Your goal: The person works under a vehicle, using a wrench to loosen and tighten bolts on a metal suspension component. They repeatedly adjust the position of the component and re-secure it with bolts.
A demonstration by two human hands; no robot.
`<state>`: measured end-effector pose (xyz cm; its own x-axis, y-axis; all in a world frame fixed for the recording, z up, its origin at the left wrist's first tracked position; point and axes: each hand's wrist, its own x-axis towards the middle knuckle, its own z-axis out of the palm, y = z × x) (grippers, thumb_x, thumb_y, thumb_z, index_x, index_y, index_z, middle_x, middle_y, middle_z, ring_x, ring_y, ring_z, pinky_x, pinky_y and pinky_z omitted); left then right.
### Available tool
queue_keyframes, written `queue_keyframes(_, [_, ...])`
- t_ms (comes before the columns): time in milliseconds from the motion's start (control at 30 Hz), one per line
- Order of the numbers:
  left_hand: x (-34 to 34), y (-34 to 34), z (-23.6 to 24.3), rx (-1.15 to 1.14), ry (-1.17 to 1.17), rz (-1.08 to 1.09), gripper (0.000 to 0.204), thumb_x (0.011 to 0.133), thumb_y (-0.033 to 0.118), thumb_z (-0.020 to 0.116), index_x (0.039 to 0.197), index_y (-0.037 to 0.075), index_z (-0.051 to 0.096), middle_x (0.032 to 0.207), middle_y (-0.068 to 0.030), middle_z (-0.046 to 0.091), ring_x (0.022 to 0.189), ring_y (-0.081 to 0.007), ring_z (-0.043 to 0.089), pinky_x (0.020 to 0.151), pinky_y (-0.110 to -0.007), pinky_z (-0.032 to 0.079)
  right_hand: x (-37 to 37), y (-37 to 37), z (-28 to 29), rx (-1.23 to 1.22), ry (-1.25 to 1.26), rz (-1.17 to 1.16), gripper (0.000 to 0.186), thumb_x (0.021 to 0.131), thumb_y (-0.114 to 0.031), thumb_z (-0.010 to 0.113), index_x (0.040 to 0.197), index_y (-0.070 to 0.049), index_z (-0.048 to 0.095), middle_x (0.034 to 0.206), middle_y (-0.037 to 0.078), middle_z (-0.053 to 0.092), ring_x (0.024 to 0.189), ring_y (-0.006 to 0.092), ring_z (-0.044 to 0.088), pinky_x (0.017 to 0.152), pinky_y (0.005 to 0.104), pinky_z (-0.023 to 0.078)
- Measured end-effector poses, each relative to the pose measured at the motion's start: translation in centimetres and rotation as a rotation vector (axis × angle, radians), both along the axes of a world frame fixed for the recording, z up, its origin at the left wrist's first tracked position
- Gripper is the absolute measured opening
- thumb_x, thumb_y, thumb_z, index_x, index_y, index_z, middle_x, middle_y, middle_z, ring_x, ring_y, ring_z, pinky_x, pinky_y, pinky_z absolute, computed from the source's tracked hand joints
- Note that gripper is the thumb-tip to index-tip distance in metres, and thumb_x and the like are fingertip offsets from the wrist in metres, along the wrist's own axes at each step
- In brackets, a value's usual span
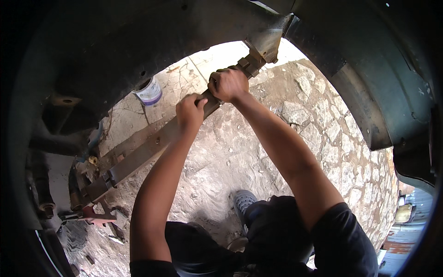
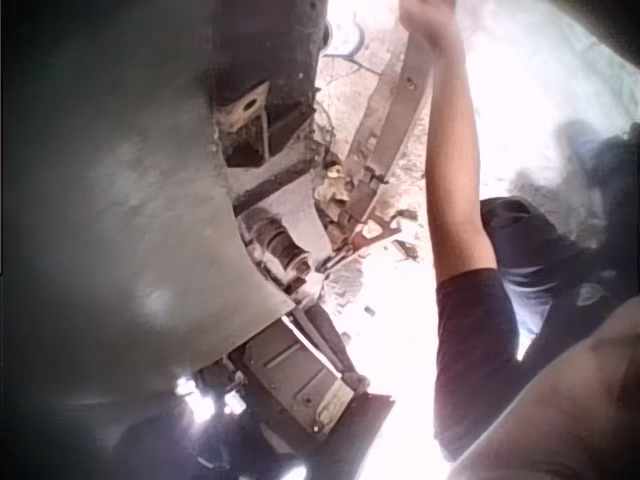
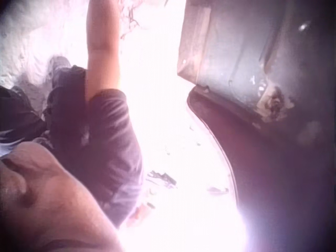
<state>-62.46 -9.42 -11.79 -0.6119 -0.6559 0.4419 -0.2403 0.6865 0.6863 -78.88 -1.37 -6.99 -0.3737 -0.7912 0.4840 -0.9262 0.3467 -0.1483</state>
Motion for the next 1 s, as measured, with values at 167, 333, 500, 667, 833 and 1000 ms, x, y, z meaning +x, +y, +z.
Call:
queue_keyframes(167, [3.3, 0.5, -0.1, -0.068, -0.048, -0.04, 0.011, 0.086, 0.013, 0.081, 0.088, 0.004, 0.075, 0.091, -0.0155, 0.075, 0.083, -0.0386, 0.071, 0.076, -0.047, 0.055, 2.9, 4.2, -2.5, -0.463, 0.019, 0.123, 0.03, 0.085, -0.01, 0.068, 0.115, -0.015, 0.074, 0.119, 0.009, 0.071, 0.106, 0.0308, 0.068, 0.098, 0.0435, 0.051])
queue_keyframes(333, [5.4, 0.6, 0.6, 0.043, -0.134, -0.059, 0.012, 0.086, 0.013, 0.081, 0.089, 0.003, 0.076, 0.089, -0.0155, 0.075, 0.083, -0.0372, 0.072, 0.075, -0.045, 0.056, 9.7, 10.0, -6.2, -0.359, -0.586, 0.233, 0.033, 0.092, -0.009, 0.07, 0.125, -0.009, 0.069, 0.12, 0.015, 0.065, 0.104, 0.0301, 0.069, 0.09, 0.0409, 0.054])
queue_keyframes(500, [6.7, 3.4, 0.2, 0.252, -0.116, -0.134, 0.015, 0.091, 0.015, 0.081, 0.098, 0.001, 0.08, 0.092, -0.0118, 0.08, 0.077, -0.0167, 0.075, 0.068, -0.031, 0.057, 13.8, 9.2, -7.1, -0.287, -1.38, -0.064, 0.041, 0.109, -0.035, 0.061, 0.136, -0.005, 0.063, 0.121, 0.015, 0.065, 0.099, 0.0252, 0.07, 0.091, 0.0364, 0.057])
queue_keyframes(667, [6.6, 5.1, 1.8, 0.773, 0.008, -0.227, 0.016, 0.098, 0.014, 0.075, 0.105, 0.001, 0.08, 0.095, -0.0073, 0.08, 0.081, -0.0111, 0.074, 0.069, -0.027, 0.059, 14.6, 10.0, -8.0, -0.408, -1.901, 0.189, 0.05, 0.114, -0.044, 0.046, 0.126, 0.001, 0.065, 0.099, 0.008, 0.069, 0.093, 0.0186, 0.068, 0.087, 0.0358, 0.055])
queue_keyframes(833, [6.5, 5.7, 1.2, 0.656, -0.026, -0.307, 0.024, 0.097, 0.022, 0.077, 0.107, 0.0, 0.079, 0.099, -0.0131, 0.079, 0.087, -0.0197, 0.076, 0.073, -0.033, 0.061, 13.5, 11.4, -7.6, -0.46, -1.97, 0.116, 0.045, 0.113, -0.041, 0.051, 0.123, -0.001, 0.068, 0.095, 0.007, 0.07, 0.091, 0.0165, 0.067, 0.082, 0.0334, 0.055])
queue_keyframes(1000, [6.1, 3.4, 0.9, -0.003, -0.065, -0.161, 0.045, 0.096, 0.036, 0.077, 0.123, 0.001, 0.072, 0.111, -0.0196, 0.072, 0.103, -0.0371, 0.07, 0.092, -0.047, 0.055, 10.4, 12.0, -4.9, -0.379, -1.766, 0.126, 0.043, 0.109, -0.033, 0.063, 0.133, 0.002, 0.067, 0.105, 0.011, 0.073, 0.095, 0.0195, 0.072, 0.084, 0.0334, 0.058])
